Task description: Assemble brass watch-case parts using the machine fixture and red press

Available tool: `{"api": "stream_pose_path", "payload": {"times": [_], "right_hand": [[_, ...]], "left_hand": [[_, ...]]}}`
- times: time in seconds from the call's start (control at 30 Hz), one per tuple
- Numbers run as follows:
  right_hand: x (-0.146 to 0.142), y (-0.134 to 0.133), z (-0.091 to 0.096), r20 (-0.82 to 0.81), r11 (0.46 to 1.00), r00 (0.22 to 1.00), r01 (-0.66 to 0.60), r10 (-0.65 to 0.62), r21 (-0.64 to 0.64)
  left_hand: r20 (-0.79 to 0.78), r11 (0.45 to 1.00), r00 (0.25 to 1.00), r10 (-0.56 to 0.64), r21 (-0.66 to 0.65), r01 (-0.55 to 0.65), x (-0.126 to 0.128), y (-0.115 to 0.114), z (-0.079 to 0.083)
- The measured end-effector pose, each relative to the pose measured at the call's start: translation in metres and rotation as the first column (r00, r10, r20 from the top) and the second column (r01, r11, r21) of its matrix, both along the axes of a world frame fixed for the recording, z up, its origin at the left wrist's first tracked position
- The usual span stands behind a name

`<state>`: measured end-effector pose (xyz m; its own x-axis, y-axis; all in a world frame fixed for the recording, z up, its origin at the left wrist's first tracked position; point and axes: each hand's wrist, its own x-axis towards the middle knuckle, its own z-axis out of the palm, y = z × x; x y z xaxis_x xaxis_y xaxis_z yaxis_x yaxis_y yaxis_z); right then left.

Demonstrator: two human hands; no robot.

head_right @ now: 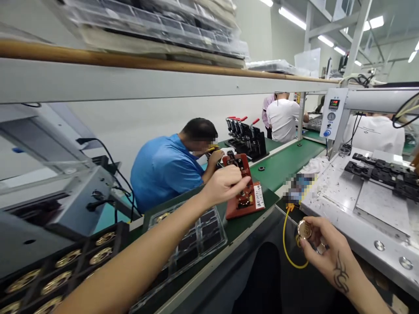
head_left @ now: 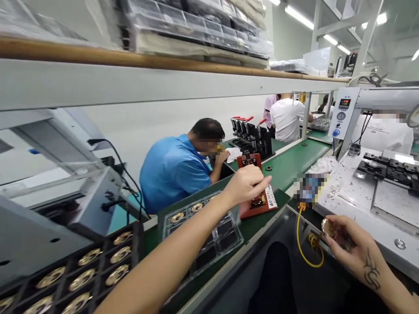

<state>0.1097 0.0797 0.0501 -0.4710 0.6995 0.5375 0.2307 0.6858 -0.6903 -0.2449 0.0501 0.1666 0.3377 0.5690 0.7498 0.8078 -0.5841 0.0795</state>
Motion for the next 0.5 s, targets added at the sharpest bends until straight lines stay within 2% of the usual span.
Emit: {"api": "stream_pose_path", "payload": {"times": [0.07,0.17,0.27,0.33,0.4,0.43,0.47,0.5], "right_hand": [[-0.012,0.003,0.000,-0.040,0.999,0.999,0.001,-0.002,-0.041],[-0.040,0.016,0.001,-0.051,0.993,0.997,-0.065,0.060,-0.100],[-0.080,0.035,-0.002,-0.055,0.974,0.987,-0.158,0.151,-0.164],[-0.107,0.046,-0.009,-0.055,0.967,0.981,-0.191,0.184,-0.171],[-0.127,0.054,-0.020,-0.029,0.965,0.977,-0.214,0.212,-0.153],[-0.134,0.058,-0.025,-0.013,0.965,0.974,-0.224,0.224,-0.140],[-0.140,0.061,-0.031,0.004,0.964,0.972,-0.233,0.236,-0.127],[-0.144,0.064,-0.036,0.020,0.963,0.968,-0.245,0.249,-0.116]], "left_hand": [[0.022,0.999,1.000,-0.003,-0.052,0.004,-0.003,0.003,0.002],[0.281,0.997,0.958,0.054,-0.062,-0.038,-0.004,0.014,0.027],[0.590,0.999,0.806,0.046,-0.029,-0.035,-0.021,0.038,0.063],[0.727,0.998,0.684,0.066,-0.044,-0.049,-0.046,0.051,0.075],[0.754,0.971,0.611,0.241,-0.181,-0.159,-0.074,0.049,0.070],[0.723,0.933,0.590,0.360,-0.281,-0.225,-0.086,0.042,0.060],[0.636,0.867,0.593,0.493,-0.419,-0.272,-0.096,0.032,0.045],[0.564,0.811,0.607,0.560,-0.520,-0.266,-0.103,0.020,0.027]]}}
